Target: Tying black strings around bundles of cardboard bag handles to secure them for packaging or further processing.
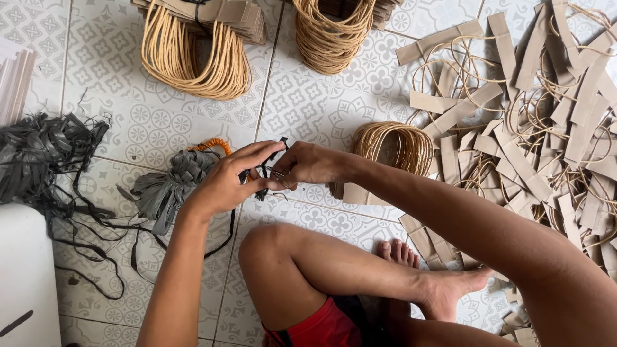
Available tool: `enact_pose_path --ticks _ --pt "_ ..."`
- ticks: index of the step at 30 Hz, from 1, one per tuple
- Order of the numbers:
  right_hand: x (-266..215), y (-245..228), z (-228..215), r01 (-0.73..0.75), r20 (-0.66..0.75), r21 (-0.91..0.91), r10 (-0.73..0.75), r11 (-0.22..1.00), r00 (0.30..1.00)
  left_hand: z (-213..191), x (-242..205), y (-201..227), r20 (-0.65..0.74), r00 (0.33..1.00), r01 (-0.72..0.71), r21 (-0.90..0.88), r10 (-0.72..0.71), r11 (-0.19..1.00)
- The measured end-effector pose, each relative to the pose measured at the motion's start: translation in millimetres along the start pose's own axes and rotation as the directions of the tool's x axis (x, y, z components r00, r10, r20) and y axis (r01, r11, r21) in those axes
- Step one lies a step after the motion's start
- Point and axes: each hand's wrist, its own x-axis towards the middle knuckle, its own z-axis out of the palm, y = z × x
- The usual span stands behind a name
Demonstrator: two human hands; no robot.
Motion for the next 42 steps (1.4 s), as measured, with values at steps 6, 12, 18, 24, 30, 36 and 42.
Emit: enact_pose_path --ticks 6,12,18,24,30,36,42 --pt "4 8 3 -0.007 -0.005 -0.011 0.007 1.000 1.000 0 -2 0 0.010 1.000 -0.001 0.033 0.001 0.999" --pt "2 0 4 -0.026 0.005 0.026 0.026 0.999 1.000 5 -1 -6 0.020 1.000 -0.023 -0.005 0.023 1.000" --pt "12 17 7 -0.040 -0.025 -0.039 0.039 0.998 0.999 2 -2 -4 0.003 1.000 -0.010 0.002 0.010 1.000" --pt "6 10 -8 0.047 0.054 -0.203 -0.037 0.978 0.998 -1 -4 -13 -0.057 0.998 0.023 -0.206 -0.036 0.978" --pt "-14 7 -19 0.126 0.177 -0.248 -0.083 0.961 0.981 4 -14 -34 -0.074 0.994 0.047 -0.418 -0.086 0.907" --pt "-31 -3 -16 0.006 0.140 -0.268 0.033 0.964 0.990 4 -16 -25 -0.110 0.990 0.029 -0.443 -0.087 0.896" --pt "-33 -2 -9 0.327 -0.416 0.129 -0.248 0.936 0.875 3 -21 -9 -0.142 0.980 0.042 -0.544 -0.141 0.838"
